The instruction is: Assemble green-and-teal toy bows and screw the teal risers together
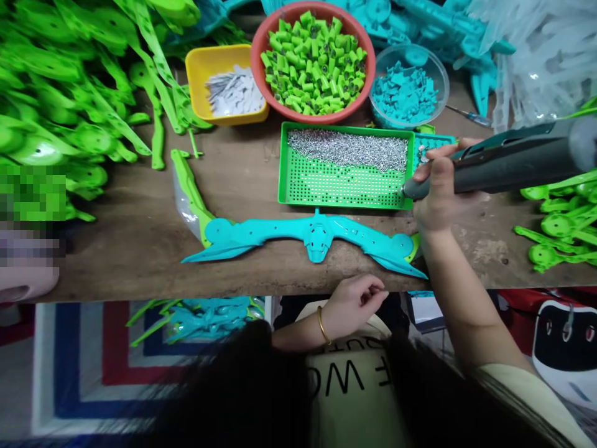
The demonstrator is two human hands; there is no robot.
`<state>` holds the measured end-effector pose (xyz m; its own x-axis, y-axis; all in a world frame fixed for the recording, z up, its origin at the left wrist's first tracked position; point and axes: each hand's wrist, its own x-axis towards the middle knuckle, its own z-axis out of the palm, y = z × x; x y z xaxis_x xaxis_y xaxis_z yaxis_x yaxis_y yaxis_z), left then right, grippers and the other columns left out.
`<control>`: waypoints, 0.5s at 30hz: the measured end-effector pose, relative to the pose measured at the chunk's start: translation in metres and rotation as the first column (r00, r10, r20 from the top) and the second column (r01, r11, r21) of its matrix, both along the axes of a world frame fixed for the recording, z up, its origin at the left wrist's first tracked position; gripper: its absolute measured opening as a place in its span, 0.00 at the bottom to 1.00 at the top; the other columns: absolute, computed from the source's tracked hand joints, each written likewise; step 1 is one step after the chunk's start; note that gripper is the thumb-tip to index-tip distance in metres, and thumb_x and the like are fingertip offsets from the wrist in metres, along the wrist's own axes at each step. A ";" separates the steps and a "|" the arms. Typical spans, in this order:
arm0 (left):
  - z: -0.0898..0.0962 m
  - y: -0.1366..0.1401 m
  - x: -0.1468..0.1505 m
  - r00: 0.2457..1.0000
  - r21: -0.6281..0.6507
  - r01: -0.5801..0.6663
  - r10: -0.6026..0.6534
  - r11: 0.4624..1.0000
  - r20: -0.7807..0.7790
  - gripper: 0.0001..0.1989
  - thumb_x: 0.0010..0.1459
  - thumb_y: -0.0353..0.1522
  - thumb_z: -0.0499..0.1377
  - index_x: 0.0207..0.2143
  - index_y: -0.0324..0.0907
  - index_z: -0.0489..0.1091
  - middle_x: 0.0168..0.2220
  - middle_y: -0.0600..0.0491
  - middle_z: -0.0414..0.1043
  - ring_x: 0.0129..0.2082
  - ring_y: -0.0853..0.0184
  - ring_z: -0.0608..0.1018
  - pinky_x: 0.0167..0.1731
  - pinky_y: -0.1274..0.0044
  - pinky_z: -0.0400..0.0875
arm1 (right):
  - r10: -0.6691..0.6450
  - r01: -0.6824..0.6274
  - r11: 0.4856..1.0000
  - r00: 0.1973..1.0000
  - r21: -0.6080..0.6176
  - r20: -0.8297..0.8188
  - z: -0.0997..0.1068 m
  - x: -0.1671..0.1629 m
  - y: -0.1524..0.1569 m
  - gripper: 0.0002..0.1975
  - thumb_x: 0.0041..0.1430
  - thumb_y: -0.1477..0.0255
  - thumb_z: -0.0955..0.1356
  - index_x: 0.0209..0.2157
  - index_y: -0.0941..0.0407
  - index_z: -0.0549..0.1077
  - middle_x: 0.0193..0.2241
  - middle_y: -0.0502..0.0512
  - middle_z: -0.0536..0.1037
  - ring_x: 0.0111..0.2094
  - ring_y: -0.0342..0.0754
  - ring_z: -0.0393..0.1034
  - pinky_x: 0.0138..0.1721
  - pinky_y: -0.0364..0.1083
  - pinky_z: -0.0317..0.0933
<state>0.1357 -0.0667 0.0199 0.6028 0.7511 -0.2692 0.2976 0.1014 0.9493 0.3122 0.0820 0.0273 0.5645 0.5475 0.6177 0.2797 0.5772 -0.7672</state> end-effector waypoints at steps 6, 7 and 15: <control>-0.002 0.003 0.011 0.990 -0.633 -0.005 0.093 0.774 0.106 0.14 0.57 0.42 0.59 0.36 0.40 0.66 0.26 0.58 0.68 0.17 0.75 0.71 0.15 0.84 0.62 | 0.014 -0.014 0.999 1.000 0.030 0.000 0.000 -0.003 -0.002 0.15 0.54 0.59 0.72 0.41 0.46 0.68 0.26 0.42 0.71 0.16 0.38 0.61 0.16 0.42 0.58; -0.002 0.005 0.013 0.987 -0.664 -0.001 0.109 0.748 0.122 0.16 0.56 0.44 0.60 0.36 0.40 0.65 0.25 0.58 0.68 0.17 0.75 0.72 0.14 0.84 0.61 | 0.021 -0.021 1.000 1.000 0.021 0.006 -0.001 -0.003 -0.002 0.15 0.55 0.59 0.72 0.42 0.46 0.67 0.27 0.42 0.71 0.16 0.38 0.62 0.16 0.42 0.59; 0.004 0.012 0.034 0.946 -0.855 0.011 0.272 0.518 0.178 0.22 0.52 0.48 0.63 0.35 0.40 0.62 0.24 0.56 0.71 0.18 0.70 0.76 0.15 0.82 0.67 | 0.065 -0.064 0.997 0.998 0.047 -0.024 0.043 0.009 -0.033 0.10 0.57 0.62 0.71 0.41 0.46 0.72 0.29 0.45 0.74 0.17 0.37 0.62 0.16 0.42 0.58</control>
